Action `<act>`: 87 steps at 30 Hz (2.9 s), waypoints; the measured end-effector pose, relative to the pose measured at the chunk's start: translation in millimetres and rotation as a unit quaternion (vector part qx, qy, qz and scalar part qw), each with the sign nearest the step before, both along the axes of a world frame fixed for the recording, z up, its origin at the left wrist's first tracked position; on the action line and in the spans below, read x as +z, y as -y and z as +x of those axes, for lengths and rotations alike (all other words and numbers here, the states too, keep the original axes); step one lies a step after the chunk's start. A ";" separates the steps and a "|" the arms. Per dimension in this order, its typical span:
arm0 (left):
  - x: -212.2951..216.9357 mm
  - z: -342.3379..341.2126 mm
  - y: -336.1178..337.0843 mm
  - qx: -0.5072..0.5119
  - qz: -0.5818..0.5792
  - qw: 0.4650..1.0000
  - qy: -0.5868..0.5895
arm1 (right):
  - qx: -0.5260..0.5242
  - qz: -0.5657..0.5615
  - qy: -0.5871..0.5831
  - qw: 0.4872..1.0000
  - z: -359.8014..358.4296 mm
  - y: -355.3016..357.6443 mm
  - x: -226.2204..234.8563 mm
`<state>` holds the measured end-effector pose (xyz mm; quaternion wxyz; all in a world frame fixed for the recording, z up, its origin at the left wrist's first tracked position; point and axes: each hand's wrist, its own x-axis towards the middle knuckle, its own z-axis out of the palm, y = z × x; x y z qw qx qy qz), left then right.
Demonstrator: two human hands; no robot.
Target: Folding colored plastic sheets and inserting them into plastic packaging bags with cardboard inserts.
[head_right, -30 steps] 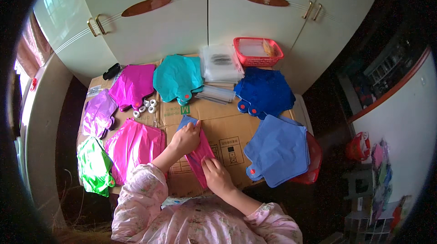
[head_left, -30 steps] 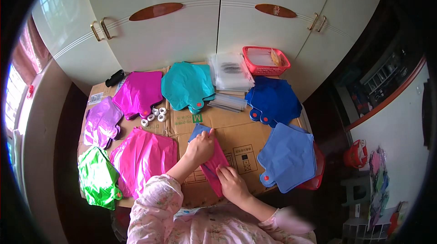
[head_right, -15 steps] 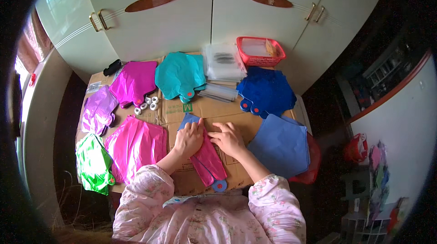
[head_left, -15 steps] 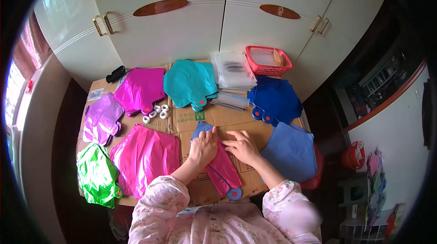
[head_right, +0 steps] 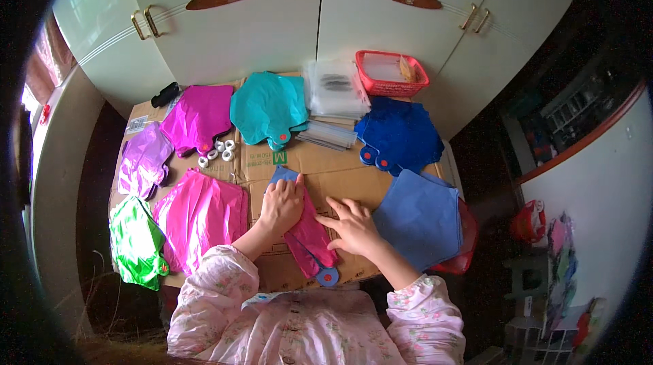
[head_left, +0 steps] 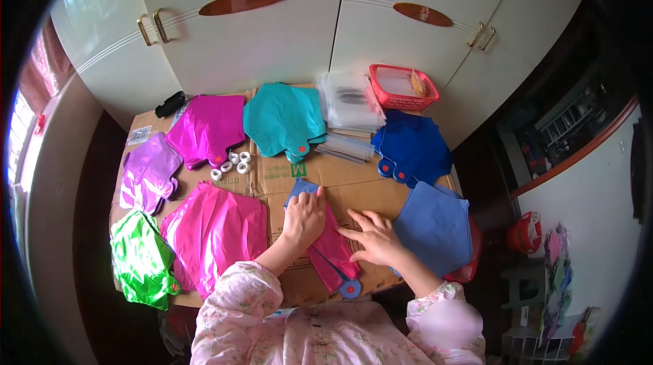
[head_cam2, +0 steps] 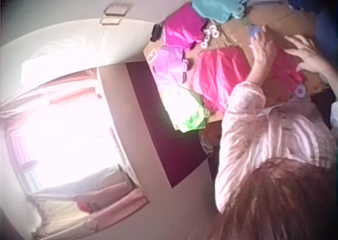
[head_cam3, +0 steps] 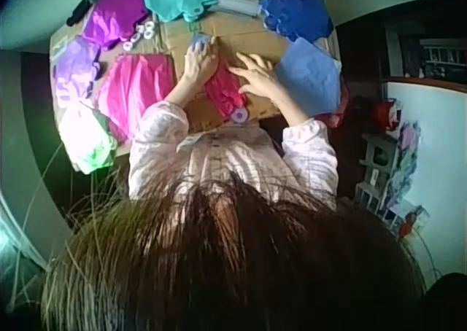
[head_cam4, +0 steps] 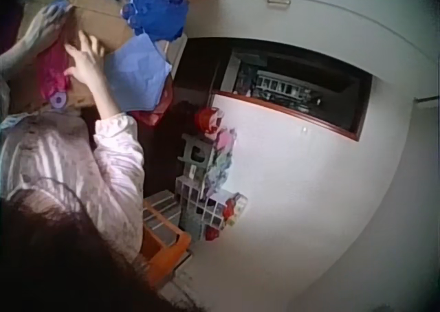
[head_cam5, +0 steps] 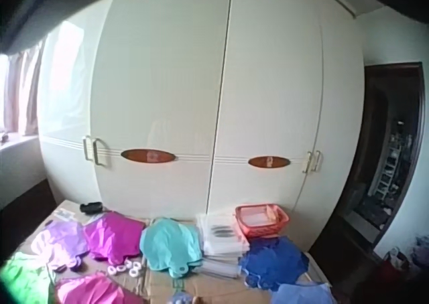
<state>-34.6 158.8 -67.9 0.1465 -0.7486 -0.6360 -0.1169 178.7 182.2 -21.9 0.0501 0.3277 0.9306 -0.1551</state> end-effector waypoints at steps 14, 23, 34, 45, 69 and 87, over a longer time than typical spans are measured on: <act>-4.1 -2.2 0.2 -0.008 0.006 1.000 0.003 | 0.141 -0.129 -0.136 0.972 -1.5 39.0 7.7; 22.3 -17.1 16.2 0.064 -0.030 0.971 0.228 | 0.035 0.094 -0.309 0.946 -30.8 59.8 -45.8; 42.1 -24.4 107.1 -0.092 -0.146 0.980 0.097 | 0.041 0.065 -0.332 0.940 -30.0 59.2 -46.5; 26.0 -18.9 113.1 -0.154 -0.191 0.961 0.125 | 0.059 0.043 -0.333 0.940 -30.1 58.2 -41.8; 41.3 -17.1 77.8 -0.180 -0.194 0.953 0.144 | 0.043 0.058 -0.332 0.940 -30.3 61.7 -50.0; 21.3 -23.9 16.0 0.003 -0.110 0.987 0.117 | 0.054 0.063 -0.309 0.948 -30.6 60.3 -46.2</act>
